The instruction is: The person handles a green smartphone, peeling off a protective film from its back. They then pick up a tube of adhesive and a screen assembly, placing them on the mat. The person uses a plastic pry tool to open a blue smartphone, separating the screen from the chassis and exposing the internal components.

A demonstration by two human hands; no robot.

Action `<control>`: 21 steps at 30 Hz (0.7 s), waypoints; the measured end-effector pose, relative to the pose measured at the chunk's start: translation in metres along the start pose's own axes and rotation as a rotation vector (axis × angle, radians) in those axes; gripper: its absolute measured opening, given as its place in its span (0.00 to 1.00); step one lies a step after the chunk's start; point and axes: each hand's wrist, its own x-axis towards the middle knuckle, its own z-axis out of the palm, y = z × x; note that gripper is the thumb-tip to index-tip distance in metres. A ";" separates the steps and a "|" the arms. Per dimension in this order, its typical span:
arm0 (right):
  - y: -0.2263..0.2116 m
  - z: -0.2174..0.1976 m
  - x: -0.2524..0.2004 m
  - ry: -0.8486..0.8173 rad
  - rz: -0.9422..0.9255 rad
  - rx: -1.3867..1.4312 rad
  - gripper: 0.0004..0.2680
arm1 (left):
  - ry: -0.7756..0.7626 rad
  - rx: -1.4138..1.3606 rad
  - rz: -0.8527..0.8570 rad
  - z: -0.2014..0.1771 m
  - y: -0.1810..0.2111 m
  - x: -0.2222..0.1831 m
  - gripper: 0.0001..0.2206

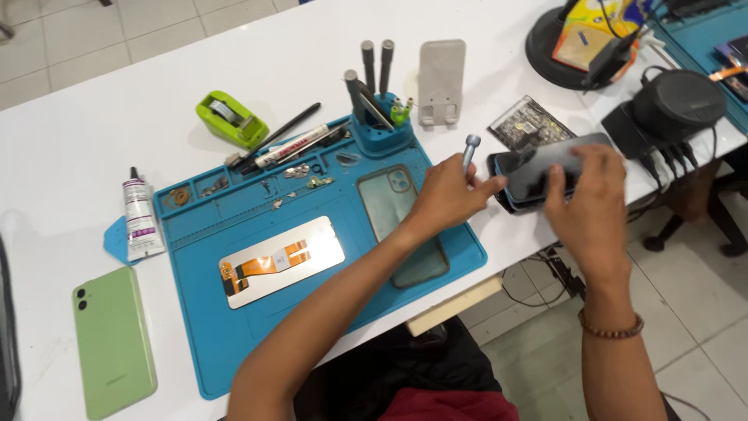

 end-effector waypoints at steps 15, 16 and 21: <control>0.065 0.005 0.007 0.039 0.277 0.157 0.21 | 0.149 -0.041 -0.064 0.025 0.001 0.010 0.17; 0.062 0.005 0.008 0.077 0.273 0.235 0.21 | 0.148 -0.087 -0.064 0.017 0.003 0.005 0.16; 0.034 0.009 0.021 -0.192 0.558 1.201 0.18 | 0.237 -0.362 -0.022 -0.057 0.002 -0.033 0.12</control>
